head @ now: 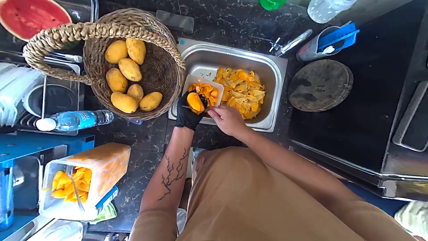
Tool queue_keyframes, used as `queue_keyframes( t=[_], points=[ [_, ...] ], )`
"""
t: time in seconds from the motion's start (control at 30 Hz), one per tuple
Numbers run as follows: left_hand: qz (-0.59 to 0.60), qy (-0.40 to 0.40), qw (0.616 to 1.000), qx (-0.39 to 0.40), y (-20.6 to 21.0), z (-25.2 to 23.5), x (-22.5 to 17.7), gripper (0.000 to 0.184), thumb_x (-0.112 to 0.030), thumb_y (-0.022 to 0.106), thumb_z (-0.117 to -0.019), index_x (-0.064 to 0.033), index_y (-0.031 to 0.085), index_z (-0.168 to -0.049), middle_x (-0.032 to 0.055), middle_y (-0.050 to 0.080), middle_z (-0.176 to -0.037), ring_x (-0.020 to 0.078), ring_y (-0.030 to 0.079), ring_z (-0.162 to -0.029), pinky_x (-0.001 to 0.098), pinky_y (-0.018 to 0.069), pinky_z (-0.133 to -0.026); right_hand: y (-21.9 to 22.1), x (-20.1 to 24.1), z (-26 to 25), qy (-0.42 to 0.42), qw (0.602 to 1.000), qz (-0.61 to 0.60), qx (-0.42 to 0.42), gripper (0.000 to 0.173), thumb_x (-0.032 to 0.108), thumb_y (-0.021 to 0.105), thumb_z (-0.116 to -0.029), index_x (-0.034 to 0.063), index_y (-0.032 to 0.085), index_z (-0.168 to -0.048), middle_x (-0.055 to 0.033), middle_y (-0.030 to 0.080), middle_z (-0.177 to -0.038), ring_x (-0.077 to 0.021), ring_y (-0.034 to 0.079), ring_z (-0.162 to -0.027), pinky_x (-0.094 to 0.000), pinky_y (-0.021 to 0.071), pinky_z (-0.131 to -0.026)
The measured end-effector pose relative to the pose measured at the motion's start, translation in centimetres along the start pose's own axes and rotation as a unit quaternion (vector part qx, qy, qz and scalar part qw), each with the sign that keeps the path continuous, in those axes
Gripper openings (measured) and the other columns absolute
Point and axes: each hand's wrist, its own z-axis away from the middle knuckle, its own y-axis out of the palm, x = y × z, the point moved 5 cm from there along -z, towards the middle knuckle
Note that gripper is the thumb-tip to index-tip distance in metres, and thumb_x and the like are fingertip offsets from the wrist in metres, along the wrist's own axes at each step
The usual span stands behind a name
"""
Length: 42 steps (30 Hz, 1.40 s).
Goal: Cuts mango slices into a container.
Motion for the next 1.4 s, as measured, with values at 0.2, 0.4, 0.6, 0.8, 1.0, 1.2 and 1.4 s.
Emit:
queue_keyframes(
  t=[0.2,0.4,0.6,0.8,1.0,1.2,1.4],
  points=[
    [-0.013,0.083,0.996,-0.031,-0.2,-0.6,-0.1,0.041,-0.044,0.027,-0.1069,-0.0137,0.054,-0.104,0.0076,0.060,-0.080,0.0231,0.063,-0.070,0.0407,0.0556,-0.064,0.1,0.4,-0.5,0.028,0.996,0.056,-0.060,0.043,0.050,0.038,-0.1086,0.0337,0.068,-0.135,-0.0049,0.071,-0.098,-0.0242,0.066,-0.100,-0.0492,0.0500,-0.090],
    [-0.013,0.051,0.998,-0.022,-0.5,-0.6,0.3,0.040,-0.042,0.027,-0.1077,-0.0127,0.054,-0.108,0.0080,0.061,-0.083,0.0234,0.064,-0.074,0.0425,0.0571,-0.070,-0.3,-0.4,-1.1,0.033,0.999,-0.017,0.034,0.046,0.050,0.038,-0.1092,0.0260,0.071,-0.131,-0.0052,0.074,-0.108,-0.0241,0.069,-0.106,-0.0532,0.0538,-0.093],
    [-0.001,0.069,0.998,0.000,-0.6,-0.9,0.7,0.046,-0.045,0.024,-0.1076,-0.0121,0.055,-0.117,0.0119,0.064,-0.098,0.0273,0.066,-0.089,0.0489,0.0566,-0.080,0.5,-0.7,-1.7,0.136,0.985,-0.077,0.071,0.051,0.054,0.032,-0.1093,0.0267,0.069,-0.131,-0.0082,0.074,-0.112,-0.0301,0.070,-0.106,-0.0636,0.0529,-0.086],
    [-0.049,0.053,0.997,0.010,-0.9,-0.4,0.5,0.032,-0.010,0.043,-0.0921,-0.0109,0.051,-0.123,0.0150,0.062,-0.115,0.0300,0.065,-0.102,0.0496,0.0557,-0.085,0.4,-1.1,-2.4,0.165,0.971,-0.119,0.130,0.056,0.052,0.031,-0.1101,0.0157,0.071,-0.121,-0.0129,0.072,-0.108,-0.0317,0.068,-0.106,-0.0638,0.0514,-0.087],
    [-0.065,0.087,0.992,-0.066,1.2,1.0,0.7,0.041,0.003,0.042,-0.0925,-0.0106,0.046,-0.131,0.0117,0.060,-0.117,0.0239,0.063,-0.102,0.0434,0.0557,-0.084,-0.3,-0.7,-2.8,0.179,0.975,-0.046,0.122,0.056,0.053,0.028,-0.1101,0.0199,0.071,-0.125,-0.0108,0.073,-0.115,-0.0321,0.068,-0.112,-0.0643,0.0507,-0.089],
    [-0.051,0.114,0.987,-0.098,2.0,1.7,1.0,0.034,-0.002,0.046,-0.0922,-0.0087,0.049,-0.125,0.0124,0.058,-0.114,0.0246,0.061,-0.099,0.0468,0.0543,-0.082,0.0,-0.6,-3.3,0.199,0.972,-0.016,0.121,0.057,0.052,0.027,-0.1103,0.0167,0.071,-0.118,-0.0132,0.073,-0.111,-0.0343,0.069,-0.109,-0.0643,0.0516,-0.084],
    [-0.169,0.159,0.968,-0.095,-0.6,-0.3,0.5,0.029,-0.022,0.045,-0.1065,-0.0074,0.052,-0.130,0.0123,0.065,-0.108,0.0259,0.066,-0.096,0.0499,0.0560,-0.084,-2.8,-2.4,-2.5,0.223,0.966,-0.039,0.121,0.058,0.049,0.026,-0.1106,0.0112,0.071,-0.111,-0.0157,0.072,-0.108,-0.0365,0.069,-0.104,-0.0650,0.0520,-0.083]
  ],
)
